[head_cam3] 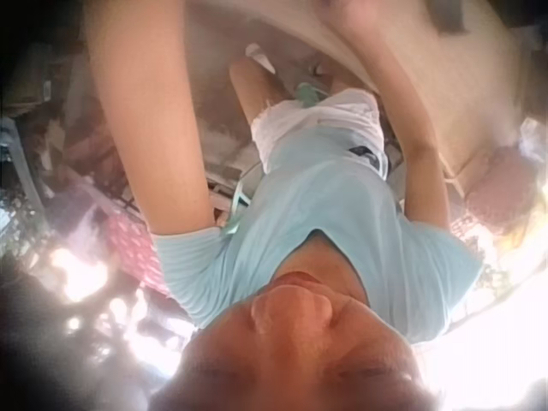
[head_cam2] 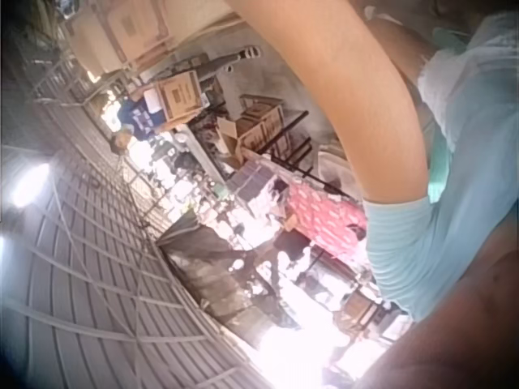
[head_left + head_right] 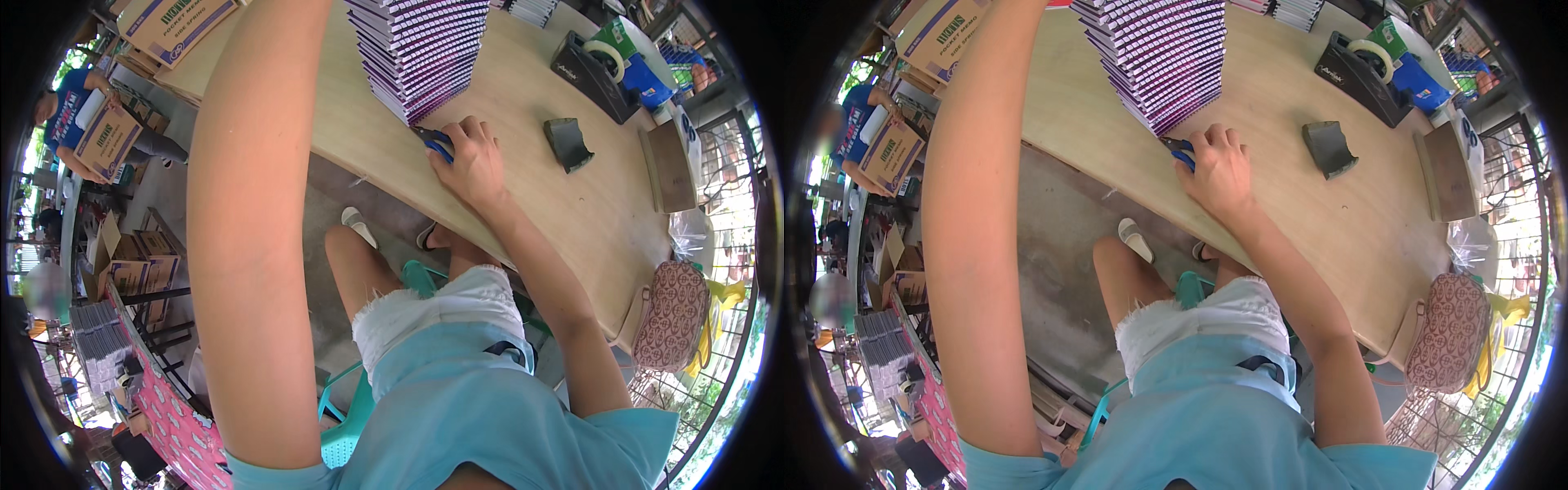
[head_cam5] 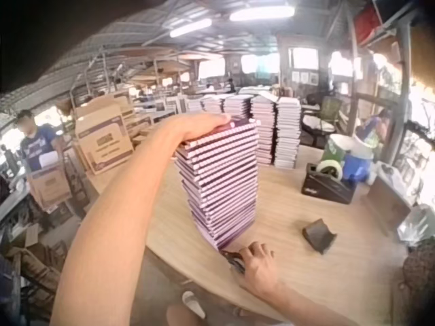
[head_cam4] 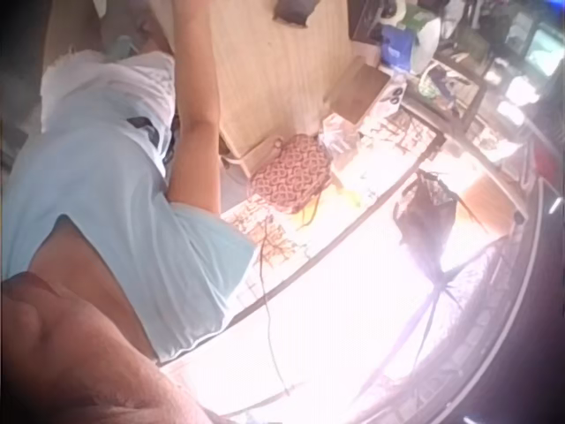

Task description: The person trims the excess spiral coil from a stack of purple notebooks using a pair of shears, handling the notebooks one at a time and placing the trimmed notebook back onto a stack.

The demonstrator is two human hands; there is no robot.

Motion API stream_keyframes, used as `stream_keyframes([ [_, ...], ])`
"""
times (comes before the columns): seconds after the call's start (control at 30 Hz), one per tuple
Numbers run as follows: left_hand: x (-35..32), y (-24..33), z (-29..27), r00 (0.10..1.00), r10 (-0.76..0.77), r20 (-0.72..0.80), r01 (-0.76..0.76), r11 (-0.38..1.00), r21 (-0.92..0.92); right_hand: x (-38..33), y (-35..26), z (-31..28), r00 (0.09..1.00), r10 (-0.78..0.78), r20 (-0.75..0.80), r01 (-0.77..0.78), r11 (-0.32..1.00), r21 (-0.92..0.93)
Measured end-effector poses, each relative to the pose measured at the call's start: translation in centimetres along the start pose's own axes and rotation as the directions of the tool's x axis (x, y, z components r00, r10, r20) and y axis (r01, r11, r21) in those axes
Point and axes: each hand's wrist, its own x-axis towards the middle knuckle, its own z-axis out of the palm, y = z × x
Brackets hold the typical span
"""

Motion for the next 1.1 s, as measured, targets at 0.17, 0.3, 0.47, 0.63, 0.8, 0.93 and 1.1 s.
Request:
stream_keyframes([
  [0.17, -1.2, 1.6, -0.3, 0.995, 0.070, 0.076, -0.070, 0.998, -0.006, 6.2, 1.8, -2.4, 0.936, 0.154, 0.316, -0.201, 0.972, 0.120],
  [0.3, -1.4, 2.9, 0.4, 0.999, -0.010, -0.053, 0.019, 0.982, 0.188, 9.0, 4.2, -3.3, 0.762, 0.113, 0.637, -0.290, 0.940, 0.180],
  [0.47, -2.0, -1.3, 2.0, 0.876, 0.083, -0.475, -0.103, 0.995, -0.016, -1.9, 3.9, -6.9, 0.971, 0.103, 0.215, -0.099, 0.995, -0.032],
  [0.63, -2.0, -8.6, -2.1, 0.919, 0.144, -0.368, -0.339, 0.764, -0.548, -7.3, 5.4, -10.1, 0.992, 0.122, -0.036, -0.122, 0.993, 0.007],
  [0.8, -7.3, -15.7, 14.2, 0.934, -0.323, 0.155, 0.302, 0.474, -0.827, -3.5, -0.1, -6.3, 0.898, 0.426, 0.111, -0.362, 0.571, 0.737],
  [0.93, -9.8, -17.3, 18.1, 0.948, -0.263, 0.177, 0.297, 0.541, -0.787, 2.5, -2.6, 3.0, 0.874, 0.469, 0.125, -0.331, 0.387, 0.860],
  [1.1, -12.4, -16.0, 19.2, 0.952, -0.242, 0.185, 0.296, 0.587, -0.753, 5.0, -2.5, 5.1, 0.842, 0.522, 0.140, -0.401, 0.430, 0.809],
])
